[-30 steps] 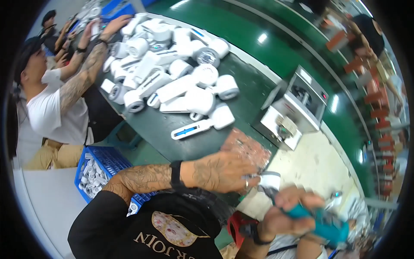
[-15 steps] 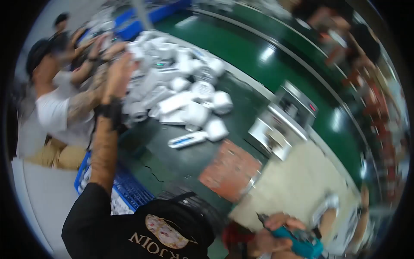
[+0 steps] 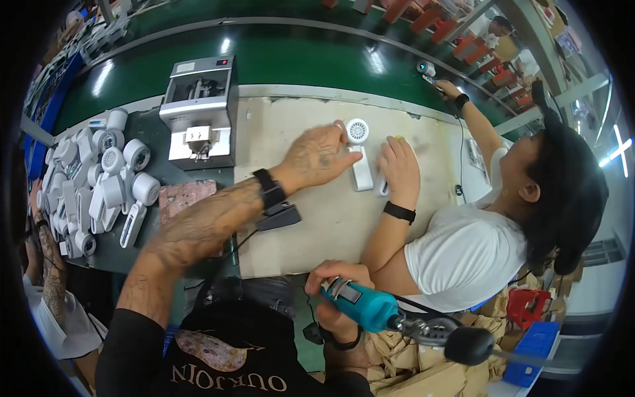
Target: Assembling the housing and internal parts of a handheld electronic device at a factory workbench using an electric screwdriver.
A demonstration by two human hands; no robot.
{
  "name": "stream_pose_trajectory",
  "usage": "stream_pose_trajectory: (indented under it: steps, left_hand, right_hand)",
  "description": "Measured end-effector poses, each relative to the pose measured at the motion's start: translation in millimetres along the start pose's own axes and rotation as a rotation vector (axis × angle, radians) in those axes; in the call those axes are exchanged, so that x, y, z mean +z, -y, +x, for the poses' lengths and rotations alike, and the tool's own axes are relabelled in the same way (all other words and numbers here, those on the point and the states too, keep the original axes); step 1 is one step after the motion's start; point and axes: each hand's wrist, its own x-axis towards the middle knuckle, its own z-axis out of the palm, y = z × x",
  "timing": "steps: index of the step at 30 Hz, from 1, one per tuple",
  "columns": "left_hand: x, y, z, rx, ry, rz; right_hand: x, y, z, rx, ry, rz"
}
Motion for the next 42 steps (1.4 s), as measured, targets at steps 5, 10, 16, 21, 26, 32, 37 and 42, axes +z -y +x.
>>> stream_pose_trajectory:
  steps: [5,10,16,21,26,32,37,42]
  left_hand:
    - [70,8,30,-0.184,-0.007,0.069]
    - [121,47,40,0.000,-0.297,0.258]
    - [82,26,32,-0.173,-0.129,-0.025]
    - [-5,10,-49,0.132,-0.041,-0.246]
    - [-73,20,-139,0.292,-0.143,0.017]
    - [-106,65,-203,0.109,-0.208,0.209]
    - [-114,87,-223,0.109,-0.228,0.284]
    - [-117,94,-227,0.178,-0.232,0.190]
  right_hand:
    - [-26,-16,-4,0.020,0.004,0.074]
    - [-36,-25,1,0.022,0.083,0.074]
    - [-29,-27,8,0.000,0.004,0.020]
    - [-27,-57,33,-0.016,-0.118,-0.070]
    - [6,-85,60,-0.020,-0.088,-0.134]
    - [43,-94,68,0.027,0.023,-0.137]
    - [80,-75,57,-0.095,-0.011,-0.131]
    - [125,-77,64,-0.191,0.129,0.072]
